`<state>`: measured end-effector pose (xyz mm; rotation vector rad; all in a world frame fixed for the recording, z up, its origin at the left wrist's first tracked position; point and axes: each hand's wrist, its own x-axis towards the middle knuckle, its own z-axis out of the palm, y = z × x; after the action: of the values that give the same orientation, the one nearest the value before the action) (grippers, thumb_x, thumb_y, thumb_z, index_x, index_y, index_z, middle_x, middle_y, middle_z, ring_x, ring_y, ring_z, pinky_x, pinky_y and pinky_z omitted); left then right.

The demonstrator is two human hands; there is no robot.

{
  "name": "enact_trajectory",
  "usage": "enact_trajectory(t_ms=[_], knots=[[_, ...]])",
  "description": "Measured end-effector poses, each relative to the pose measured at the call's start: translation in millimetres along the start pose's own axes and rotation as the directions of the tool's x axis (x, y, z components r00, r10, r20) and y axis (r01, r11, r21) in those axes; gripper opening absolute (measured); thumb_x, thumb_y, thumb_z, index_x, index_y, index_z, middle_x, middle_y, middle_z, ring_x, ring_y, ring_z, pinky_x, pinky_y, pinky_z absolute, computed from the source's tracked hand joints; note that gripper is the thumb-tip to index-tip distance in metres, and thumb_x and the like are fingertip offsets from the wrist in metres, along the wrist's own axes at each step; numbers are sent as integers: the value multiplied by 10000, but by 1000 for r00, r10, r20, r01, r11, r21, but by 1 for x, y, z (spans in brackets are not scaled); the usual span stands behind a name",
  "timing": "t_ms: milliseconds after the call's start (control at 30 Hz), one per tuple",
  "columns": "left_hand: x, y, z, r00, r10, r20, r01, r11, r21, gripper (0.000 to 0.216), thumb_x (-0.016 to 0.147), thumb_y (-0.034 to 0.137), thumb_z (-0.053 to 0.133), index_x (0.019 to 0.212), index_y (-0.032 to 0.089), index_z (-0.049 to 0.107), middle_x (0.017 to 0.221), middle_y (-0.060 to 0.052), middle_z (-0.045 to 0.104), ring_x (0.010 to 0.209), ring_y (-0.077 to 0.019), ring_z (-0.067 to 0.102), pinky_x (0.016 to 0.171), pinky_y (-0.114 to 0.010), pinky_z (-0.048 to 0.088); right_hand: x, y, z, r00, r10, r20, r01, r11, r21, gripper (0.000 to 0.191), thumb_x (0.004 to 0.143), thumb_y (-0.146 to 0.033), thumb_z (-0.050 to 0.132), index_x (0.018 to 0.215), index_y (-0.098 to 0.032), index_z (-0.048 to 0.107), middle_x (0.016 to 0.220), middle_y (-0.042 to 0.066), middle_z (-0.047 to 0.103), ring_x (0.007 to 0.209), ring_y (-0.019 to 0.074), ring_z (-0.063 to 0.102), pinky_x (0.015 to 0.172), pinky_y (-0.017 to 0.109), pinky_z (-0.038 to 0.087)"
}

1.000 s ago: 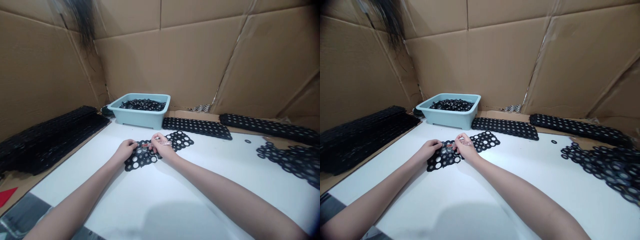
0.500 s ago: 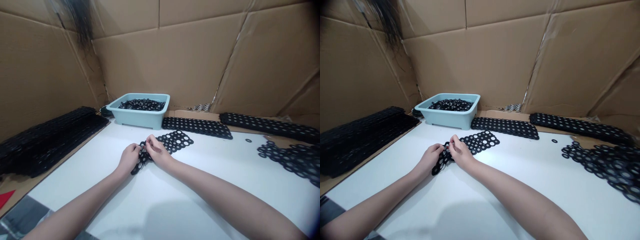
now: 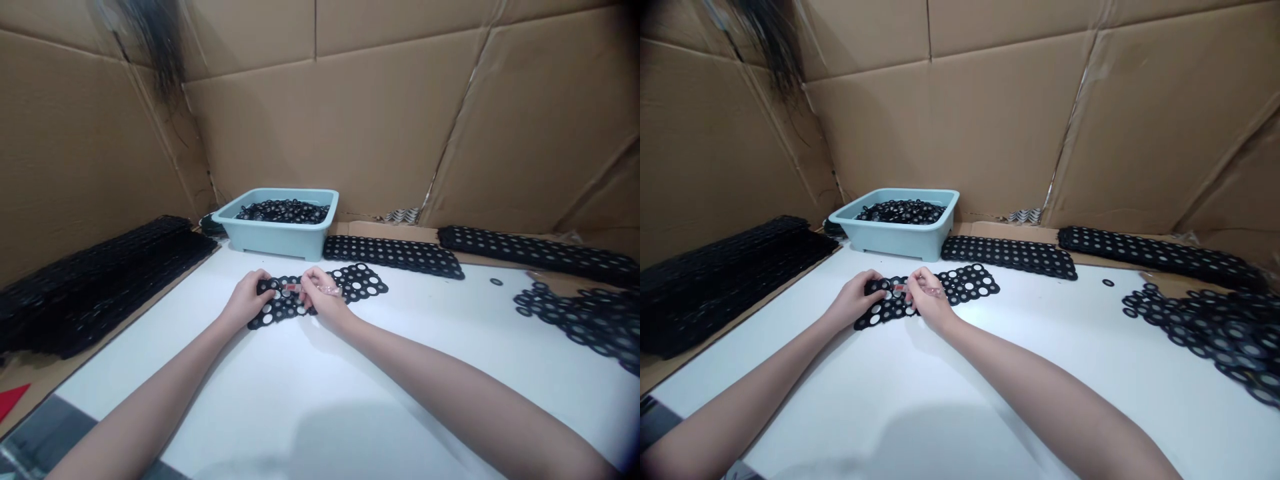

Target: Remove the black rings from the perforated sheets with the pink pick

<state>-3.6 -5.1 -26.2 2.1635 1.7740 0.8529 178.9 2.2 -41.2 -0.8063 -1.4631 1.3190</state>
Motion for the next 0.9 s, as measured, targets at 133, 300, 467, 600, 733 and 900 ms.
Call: enact_trajectory(t_ms=[133,300,467,600,733,900], knots=[[3,-9,0,989,-53,-134,65,995,81,157,699,258,475,845,206,500,861,-36,542,862,-213,496,786,-312,368,2,5,-1,999,12,39,-15,998,68,259,784,-442,444,709,-195,420,523,-50,488,393,64,404,393,183,327],[0,-6,-1,973,-87,-214,102,993,62,236,748,309,455,956,216,512,900,-53,492,922,-218,487,852,-323,366,1,10,3,993,17,118,-22,999,45,259,777,-435,468,709,-188,429,528,-35,489,471,80,453,413,177,328],[-2,1,0,963,-125,-239,128,992,-5,330,766,382,441,1055,224,462,980,-62,509,944,-217,501,847,-328,374,-2,7,4,987,-17,160,18,1000,-6,207,778,-382,485,724,-186,446,569,-26,501,521,86,475,461,190,356],[0,-3,-1,918,-341,-203,312,936,-164,520,689,485,526,1091,172,421,989,-89,548,922,-232,525,786,-330,400,-2,5,4,985,-16,173,23,999,-42,176,786,-353,473,730,-188,445,577,-23,501,558,98,506,487,201,365],[1,-5,-1,942,-334,8,321,899,-298,562,598,502,609,1020,151,485,963,-85,587,860,-224,558,717,-298,418,-3,6,4,985,-22,169,38,995,-95,151,788,-324,460,720,-192,432,573,-23,506,593,115,540,494,206,361],[-1,0,-1,987,-162,4,162,987,-19,285,722,447,467,797,181,535,786,-46,609,750,-211,551,680,-294,384,-4,6,4,985,-21,169,36,996,-86,140,796,-315,452,727,-196,426,572,-24,509,638,125,566,514,205,370]])
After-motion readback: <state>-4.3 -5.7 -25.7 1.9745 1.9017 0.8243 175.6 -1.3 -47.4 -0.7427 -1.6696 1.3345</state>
